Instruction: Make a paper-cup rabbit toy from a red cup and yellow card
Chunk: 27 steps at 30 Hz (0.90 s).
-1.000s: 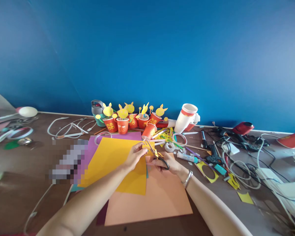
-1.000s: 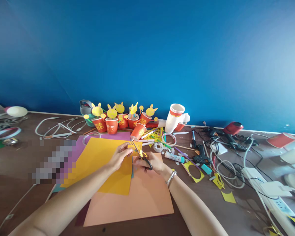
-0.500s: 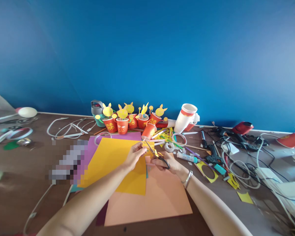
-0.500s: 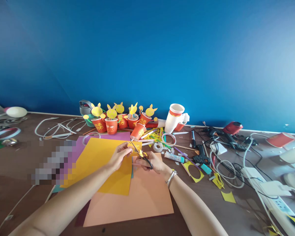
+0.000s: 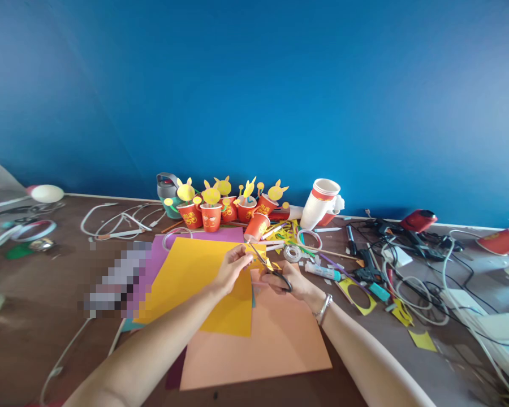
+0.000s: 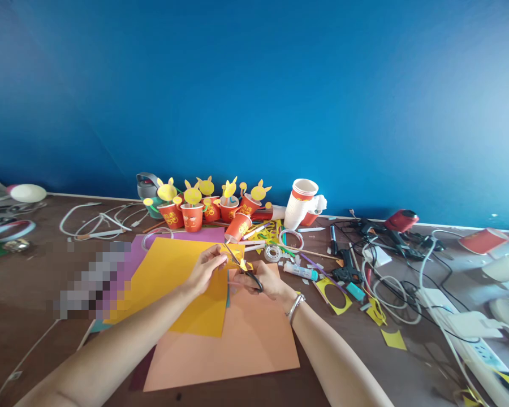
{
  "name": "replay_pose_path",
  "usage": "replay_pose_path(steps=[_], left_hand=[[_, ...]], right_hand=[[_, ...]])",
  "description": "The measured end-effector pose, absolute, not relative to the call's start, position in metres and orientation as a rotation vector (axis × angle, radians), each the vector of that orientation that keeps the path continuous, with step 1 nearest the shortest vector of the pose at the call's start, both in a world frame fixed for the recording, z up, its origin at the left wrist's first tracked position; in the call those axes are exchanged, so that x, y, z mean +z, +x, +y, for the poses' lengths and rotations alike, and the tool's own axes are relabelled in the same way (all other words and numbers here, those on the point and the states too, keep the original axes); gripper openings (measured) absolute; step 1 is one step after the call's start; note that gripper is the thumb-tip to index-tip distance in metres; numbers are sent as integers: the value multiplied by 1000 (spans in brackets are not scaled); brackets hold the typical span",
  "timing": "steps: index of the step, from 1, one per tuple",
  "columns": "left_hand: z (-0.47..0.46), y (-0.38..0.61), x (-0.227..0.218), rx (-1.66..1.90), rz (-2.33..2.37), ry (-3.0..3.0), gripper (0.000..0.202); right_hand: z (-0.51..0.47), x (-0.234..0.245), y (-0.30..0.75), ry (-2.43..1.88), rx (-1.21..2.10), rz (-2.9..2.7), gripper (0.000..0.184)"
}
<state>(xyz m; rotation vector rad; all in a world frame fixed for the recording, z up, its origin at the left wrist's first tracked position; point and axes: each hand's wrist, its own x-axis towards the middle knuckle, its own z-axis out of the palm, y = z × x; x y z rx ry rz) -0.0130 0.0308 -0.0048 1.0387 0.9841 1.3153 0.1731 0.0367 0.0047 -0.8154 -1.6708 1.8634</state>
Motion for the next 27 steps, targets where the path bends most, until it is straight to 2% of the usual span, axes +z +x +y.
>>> replay_pose_path(steps=[27], left_hand=[[33,-13,-3,1257,1005,1030,32]], right_hand=[[39,-2,173,-782,1827,-1685,28]])
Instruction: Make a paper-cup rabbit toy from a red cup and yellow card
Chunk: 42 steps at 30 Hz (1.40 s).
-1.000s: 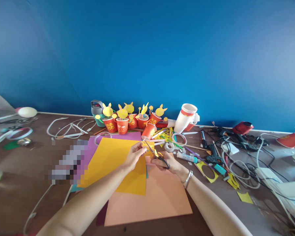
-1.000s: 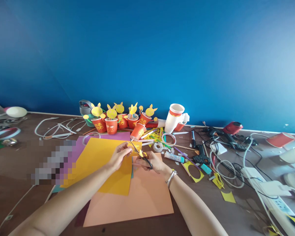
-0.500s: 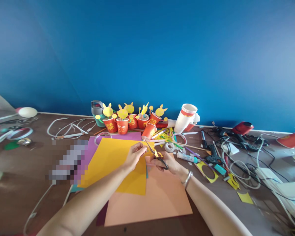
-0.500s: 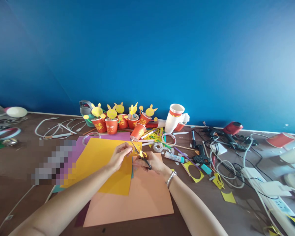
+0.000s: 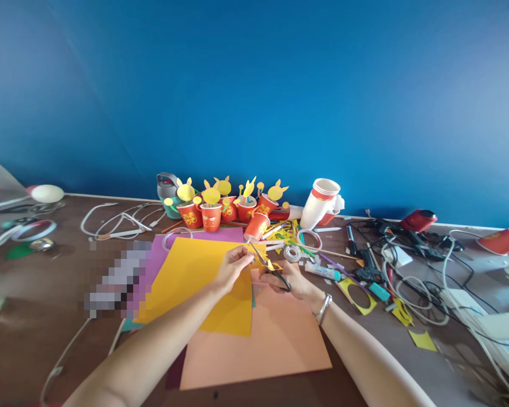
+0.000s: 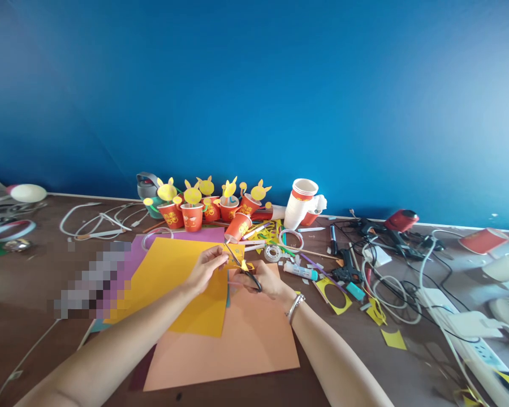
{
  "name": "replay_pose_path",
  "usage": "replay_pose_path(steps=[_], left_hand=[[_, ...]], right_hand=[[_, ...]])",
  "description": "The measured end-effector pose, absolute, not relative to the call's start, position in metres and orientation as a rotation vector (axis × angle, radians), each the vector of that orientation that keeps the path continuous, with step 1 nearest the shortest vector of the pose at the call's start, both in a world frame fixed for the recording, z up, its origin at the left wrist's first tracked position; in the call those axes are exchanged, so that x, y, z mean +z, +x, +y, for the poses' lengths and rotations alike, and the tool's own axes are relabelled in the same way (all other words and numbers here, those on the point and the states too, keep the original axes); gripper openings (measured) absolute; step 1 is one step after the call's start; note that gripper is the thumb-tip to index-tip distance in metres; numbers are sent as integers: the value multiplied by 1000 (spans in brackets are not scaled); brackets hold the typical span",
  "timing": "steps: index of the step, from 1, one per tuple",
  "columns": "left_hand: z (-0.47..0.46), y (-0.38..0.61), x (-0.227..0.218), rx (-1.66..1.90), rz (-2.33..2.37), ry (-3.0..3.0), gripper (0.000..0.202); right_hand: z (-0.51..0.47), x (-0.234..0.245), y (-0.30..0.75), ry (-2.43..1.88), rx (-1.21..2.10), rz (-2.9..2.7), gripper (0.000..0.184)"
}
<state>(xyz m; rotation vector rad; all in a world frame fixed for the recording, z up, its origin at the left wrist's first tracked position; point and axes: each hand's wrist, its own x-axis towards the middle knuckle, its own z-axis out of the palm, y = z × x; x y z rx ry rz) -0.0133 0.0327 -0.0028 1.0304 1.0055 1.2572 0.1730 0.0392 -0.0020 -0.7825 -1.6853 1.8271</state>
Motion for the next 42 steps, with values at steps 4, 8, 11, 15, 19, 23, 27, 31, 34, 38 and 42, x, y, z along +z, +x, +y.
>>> replay_pose_path(steps=[4,8,11,15,19,23,27,31,34,38,42], left_hand=[[33,-14,-1,1247,999,1046,31],[33,-15,0,1246,987,1068,30],[33,-15,0,1243,974,1040,31],[33,-14,-2,1255,967,1010,29],[33,-13,-3,1273,977,1010,27],[33,-14,-3,1278,992,1031,27],[32,-15,-2,1228,1001,1092,27],[32,-14,-1,1221,1007,1107,27],[31,-13,-1,1229,1019,1105,26],[31,-13,-2,1234,1024,1095,26],[31,-13,-2,1241,1015,1095,26]], right_hand=[[40,-4,174,-757,1842,-1679,29],[41,-3,175,-759,1853,-1688,29],[41,-2,176,-768,1865,-1693,30],[41,0,176,-778,1861,-1704,32],[41,1,177,-793,1844,-1727,31],[42,2,177,-786,1832,-1748,30],[41,4,177,-817,1845,-1753,27],[40,6,176,-821,1834,-1756,28],[40,5,175,-797,1843,-1748,29],[40,4,173,-825,1822,-1749,30],[39,2,172,-852,1796,-1755,29]])
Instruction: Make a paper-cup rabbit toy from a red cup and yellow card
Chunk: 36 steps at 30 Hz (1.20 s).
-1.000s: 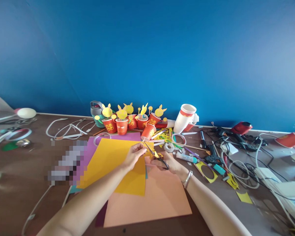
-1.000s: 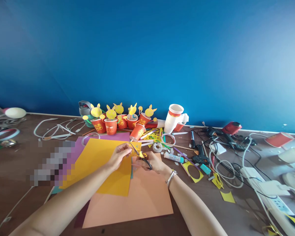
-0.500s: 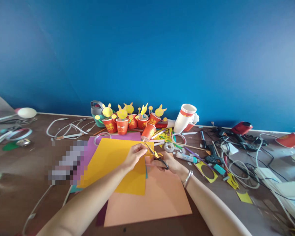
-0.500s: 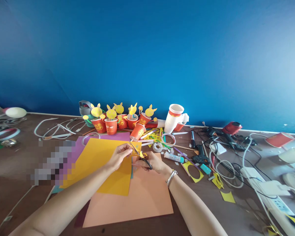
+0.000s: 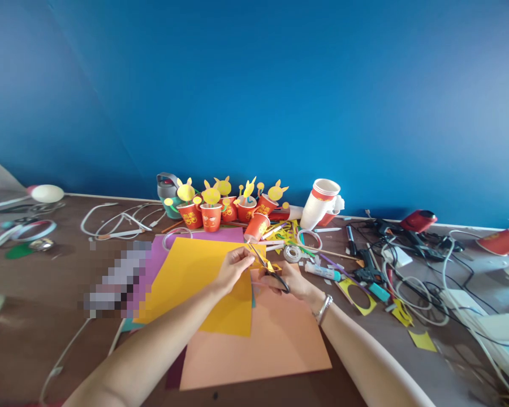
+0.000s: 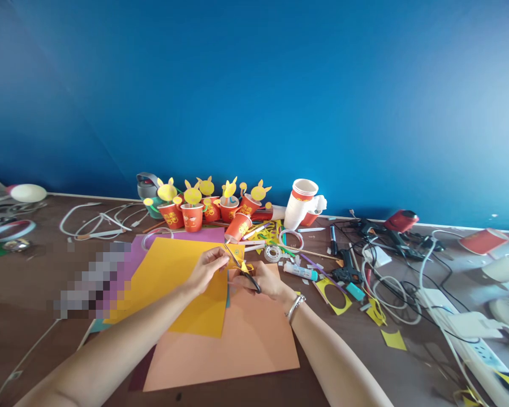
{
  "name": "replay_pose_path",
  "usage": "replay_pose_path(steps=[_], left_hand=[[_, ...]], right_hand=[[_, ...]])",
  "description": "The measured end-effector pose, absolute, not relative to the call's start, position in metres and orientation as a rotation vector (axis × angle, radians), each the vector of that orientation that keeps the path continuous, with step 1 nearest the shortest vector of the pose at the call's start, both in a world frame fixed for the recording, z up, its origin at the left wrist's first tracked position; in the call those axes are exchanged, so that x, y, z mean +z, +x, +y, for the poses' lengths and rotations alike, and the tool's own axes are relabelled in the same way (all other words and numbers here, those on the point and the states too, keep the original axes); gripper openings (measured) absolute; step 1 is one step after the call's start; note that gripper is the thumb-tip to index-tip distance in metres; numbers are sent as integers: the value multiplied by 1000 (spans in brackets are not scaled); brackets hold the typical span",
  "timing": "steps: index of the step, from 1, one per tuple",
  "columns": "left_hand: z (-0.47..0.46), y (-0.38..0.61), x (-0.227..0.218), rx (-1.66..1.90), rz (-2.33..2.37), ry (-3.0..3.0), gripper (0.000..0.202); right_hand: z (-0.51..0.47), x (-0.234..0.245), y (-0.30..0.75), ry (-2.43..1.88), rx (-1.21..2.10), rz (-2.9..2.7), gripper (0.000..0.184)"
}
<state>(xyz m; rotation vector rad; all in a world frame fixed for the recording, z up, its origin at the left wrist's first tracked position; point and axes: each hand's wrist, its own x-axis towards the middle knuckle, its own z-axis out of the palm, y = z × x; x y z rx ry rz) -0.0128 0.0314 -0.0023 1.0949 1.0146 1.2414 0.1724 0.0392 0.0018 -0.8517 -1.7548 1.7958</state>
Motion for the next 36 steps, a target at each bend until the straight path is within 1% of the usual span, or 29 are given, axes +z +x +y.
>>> replay_pose_path(steps=[14,21,36], left_hand=[[32,-14,-3,1239,973,1073,26],[32,-14,-1,1236,976,1098,29],[30,-13,-1,1256,990,1118,28]], right_hand=[[39,1,174,-810,1803,-1745,31],[40,3,174,-798,1817,-1748,34],[41,9,178,-788,1783,-1837,39]])
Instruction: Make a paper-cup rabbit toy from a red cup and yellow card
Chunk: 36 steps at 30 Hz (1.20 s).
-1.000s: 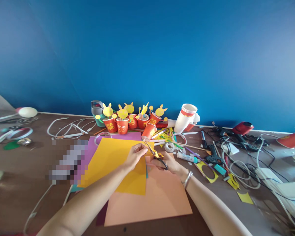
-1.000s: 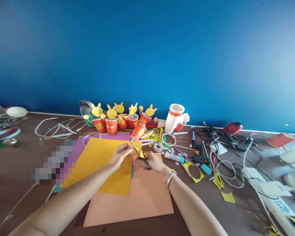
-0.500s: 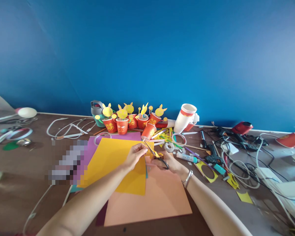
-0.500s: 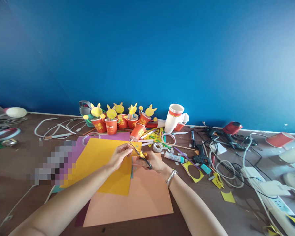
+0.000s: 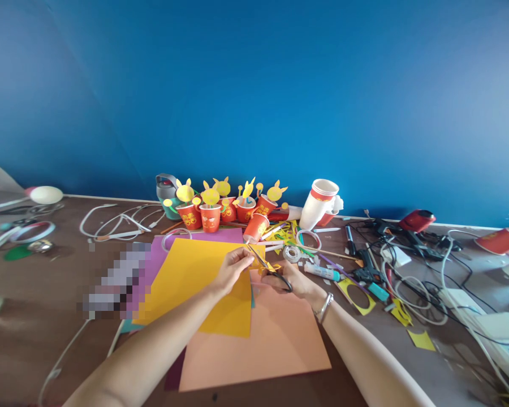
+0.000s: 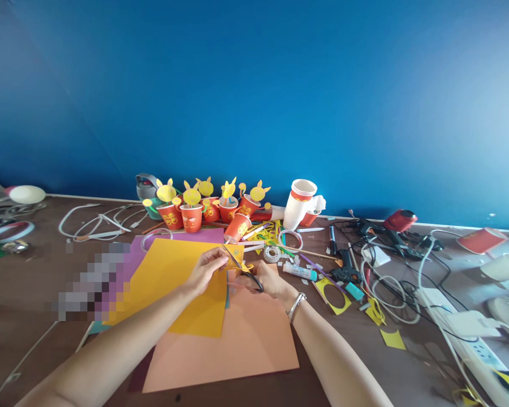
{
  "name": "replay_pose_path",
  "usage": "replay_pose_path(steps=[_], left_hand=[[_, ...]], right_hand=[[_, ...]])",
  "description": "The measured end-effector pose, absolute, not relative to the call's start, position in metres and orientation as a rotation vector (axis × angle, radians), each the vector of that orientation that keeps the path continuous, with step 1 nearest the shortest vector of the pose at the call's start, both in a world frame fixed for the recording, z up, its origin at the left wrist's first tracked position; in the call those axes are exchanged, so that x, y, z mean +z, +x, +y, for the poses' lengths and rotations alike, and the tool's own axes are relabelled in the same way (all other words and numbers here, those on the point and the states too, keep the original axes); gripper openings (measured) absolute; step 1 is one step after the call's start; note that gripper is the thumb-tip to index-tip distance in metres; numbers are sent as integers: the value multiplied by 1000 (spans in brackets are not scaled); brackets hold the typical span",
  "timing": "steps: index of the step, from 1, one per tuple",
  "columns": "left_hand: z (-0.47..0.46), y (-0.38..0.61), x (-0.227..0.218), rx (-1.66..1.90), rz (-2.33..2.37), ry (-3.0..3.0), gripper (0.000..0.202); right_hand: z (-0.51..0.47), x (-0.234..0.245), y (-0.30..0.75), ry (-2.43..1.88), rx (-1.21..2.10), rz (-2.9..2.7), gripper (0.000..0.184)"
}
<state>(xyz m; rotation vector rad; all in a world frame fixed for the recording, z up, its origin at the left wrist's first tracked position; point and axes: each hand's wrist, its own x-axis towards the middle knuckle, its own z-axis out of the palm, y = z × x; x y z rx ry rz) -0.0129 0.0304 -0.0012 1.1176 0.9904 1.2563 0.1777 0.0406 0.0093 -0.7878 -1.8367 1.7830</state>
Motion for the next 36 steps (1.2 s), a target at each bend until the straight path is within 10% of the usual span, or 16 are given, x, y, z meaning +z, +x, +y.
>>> replay_pose_path(steps=[36], left_hand=[[31,-14,0,1197,932,1149,32]], right_hand=[[43,5,179,-854,1809,-1827,27]])
